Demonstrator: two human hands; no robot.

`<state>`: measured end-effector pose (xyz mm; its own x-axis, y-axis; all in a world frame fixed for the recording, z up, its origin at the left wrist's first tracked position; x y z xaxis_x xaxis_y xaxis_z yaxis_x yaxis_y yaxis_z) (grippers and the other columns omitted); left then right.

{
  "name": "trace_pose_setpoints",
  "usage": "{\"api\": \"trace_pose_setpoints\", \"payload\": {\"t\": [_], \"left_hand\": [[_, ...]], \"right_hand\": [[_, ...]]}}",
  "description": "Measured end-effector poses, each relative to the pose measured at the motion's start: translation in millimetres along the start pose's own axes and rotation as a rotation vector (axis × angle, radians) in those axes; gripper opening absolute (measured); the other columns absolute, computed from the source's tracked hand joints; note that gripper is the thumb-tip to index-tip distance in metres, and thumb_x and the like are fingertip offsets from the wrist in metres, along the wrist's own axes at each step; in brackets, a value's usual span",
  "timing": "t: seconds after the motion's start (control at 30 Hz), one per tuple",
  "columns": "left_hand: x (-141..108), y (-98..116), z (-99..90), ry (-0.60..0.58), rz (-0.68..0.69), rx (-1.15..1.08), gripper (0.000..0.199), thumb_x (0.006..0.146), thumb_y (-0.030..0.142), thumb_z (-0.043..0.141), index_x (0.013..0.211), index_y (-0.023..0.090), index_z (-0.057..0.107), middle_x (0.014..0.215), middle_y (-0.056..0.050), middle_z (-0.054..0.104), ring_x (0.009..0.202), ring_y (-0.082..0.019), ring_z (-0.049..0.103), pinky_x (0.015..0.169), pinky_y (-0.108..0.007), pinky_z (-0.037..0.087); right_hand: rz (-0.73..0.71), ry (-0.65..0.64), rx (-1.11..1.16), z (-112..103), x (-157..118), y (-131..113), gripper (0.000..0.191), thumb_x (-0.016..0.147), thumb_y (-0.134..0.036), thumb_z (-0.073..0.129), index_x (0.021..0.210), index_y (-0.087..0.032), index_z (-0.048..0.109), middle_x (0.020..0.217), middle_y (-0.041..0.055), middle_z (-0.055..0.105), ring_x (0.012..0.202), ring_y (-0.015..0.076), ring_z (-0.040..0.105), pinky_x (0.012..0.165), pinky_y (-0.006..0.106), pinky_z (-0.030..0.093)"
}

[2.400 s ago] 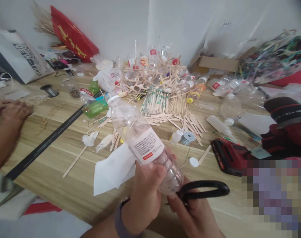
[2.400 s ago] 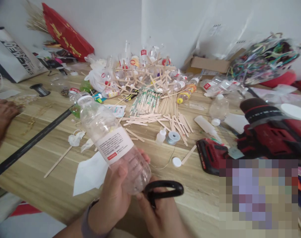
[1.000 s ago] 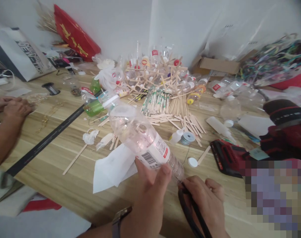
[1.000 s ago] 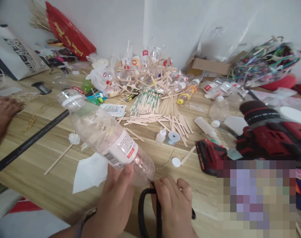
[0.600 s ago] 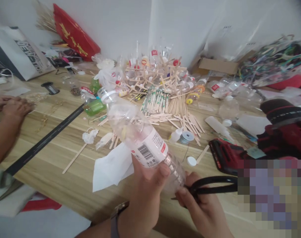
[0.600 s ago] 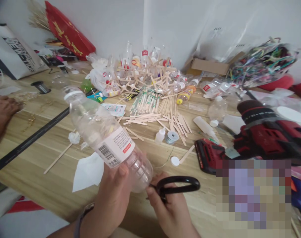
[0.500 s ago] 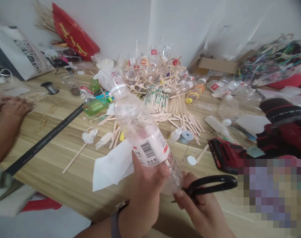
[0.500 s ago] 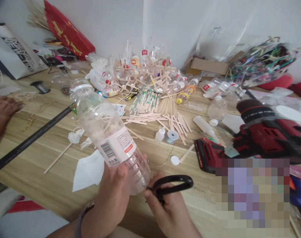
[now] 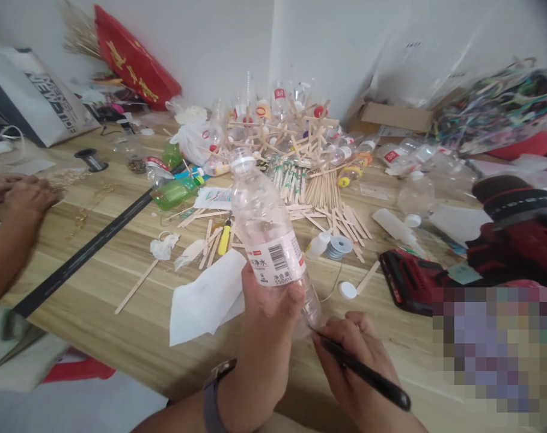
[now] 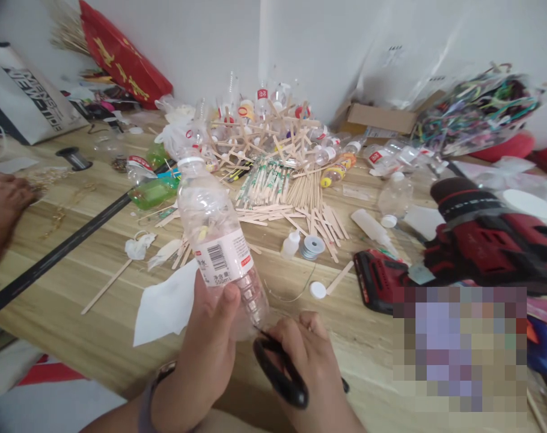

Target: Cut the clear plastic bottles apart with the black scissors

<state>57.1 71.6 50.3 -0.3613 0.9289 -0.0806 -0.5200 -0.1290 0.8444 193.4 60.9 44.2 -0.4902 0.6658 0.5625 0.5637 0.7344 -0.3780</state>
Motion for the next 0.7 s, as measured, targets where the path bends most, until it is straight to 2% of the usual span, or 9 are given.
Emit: {"api": "trace_pose_setpoints", "payload": {"t": [0.1,0.2,0.3,0.4,0.5,0.6,0.7], "left_hand": [[-3,1,2.5,0.006,-0.052,0.002,0.063,0.081,0.052,0.076,0.133,0.028,0.050,0.130,-0.010,0.067,0.124,-0.027,0.061,0.106,-0.039,0.048],[-7,1,5.0,0.039,-0.127,-0.114,0.061,0.084,0.048,0.075,0.136,0.030,0.050,0.134,-0.009,0.066,0.128,-0.028,0.059,0.108,-0.041,0.047],[-9,2,6.8,0.034,-0.141,-0.168,0.056,0.082,0.045,0.077,0.131,0.029,0.056,0.129,-0.009,0.068,0.125,-0.030,0.061,0.107,-0.045,0.048],[-7,3,5.9,0.031,-0.113,-0.155,0.056,0.081,0.047,0.078,0.129,0.029,0.057,0.130,-0.009,0.067,0.125,-0.031,0.060,0.110,-0.046,0.045],[-5,1,4.0,0.027,-0.120,-0.123,0.061,0.078,0.052,0.079,0.129,0.028,0.057,0.129,-0.010,0.067,0.126,-0.033,0.059,0.111,-0.049,0.043],[-5,-2,2.1,0.031,-0.141,-0.086,0.062,0.076,0.057,0.078,0.128,0.027,0.059,0.126,-0.012,0.068,0.125,-0.036,0.059,0.107,-0.051,0.046],[-6,-5,0.1,0.030,-0.145,-0.075,0.060,0.077,0.058,0.077,0.126,0.028,0.059,0.124,-0.010,0.069,0.120,-0.033,0.063,0.103,-0.048,0.049]], "right_hand": [[-0.095,0.032,-0.120,0,-6,5,0.012,0.098,-0.007,0.045,0.096,-0.017,0.050,0.071,-0.0032,0.060,0.055,0.0110,0.054,0.072,0.032,0.034],[-0.129,0.084,-0.174,-2,-9,6,0.016,0.094,-0.003,0.047,0.102,-0.017,0.052,0.075,-0.0014,0.064,0.061,0.0124,0.058,0.073,0.033,0.033],[0.000,0.132,0.001,-4,-6,6,0.013,0.097,-0.009,0.049,0.097,-0.022,0.051,0.072,-0.0028,0.060,0.062,0.0147,0.055,0.070,0.031,0.040],[0.151,0.086,0.253,-1,-1,4,0.016,0.103,-0.023,0.049,0.088,-0.024,0.051,0.070,-0.0025,0.056,0.062,0.0142,0.056,0.057,0.023,0.045],[0.286,0.003,0.473,3,0,5,0.030,0.105,-0.033,0.049,0.077,-0.023,0.046,0.064,-0.0039,0.050,0.051,0.0114,0.051,0.046,0.019,0.043],[0.405,-0.050,0.620,8,-6,9,0.037,0.105,-0.041,0.049,0.073,-0.022,0.043,0.060,-0.0038,0.048,0.049,0.0113,0.048,0.044,0.020,0.042],[0.479,-0.070,0.684,14,-15,13,0.038,0.104,-0.044,0.050,0.074,-0.022,0.042,0.059,-0.0043,0.044,0.049,0.0107,0.044,0.043,0.020,0.038]]}}
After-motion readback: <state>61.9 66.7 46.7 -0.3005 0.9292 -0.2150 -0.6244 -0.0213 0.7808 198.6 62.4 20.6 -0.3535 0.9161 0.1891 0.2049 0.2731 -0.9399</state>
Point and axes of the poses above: each hand's wrist, its own x-axis towards the middle knuckle, its own z-axis out of the palm, y = z × x, the point moved 4 cm from there along x, towards the middle knuckle
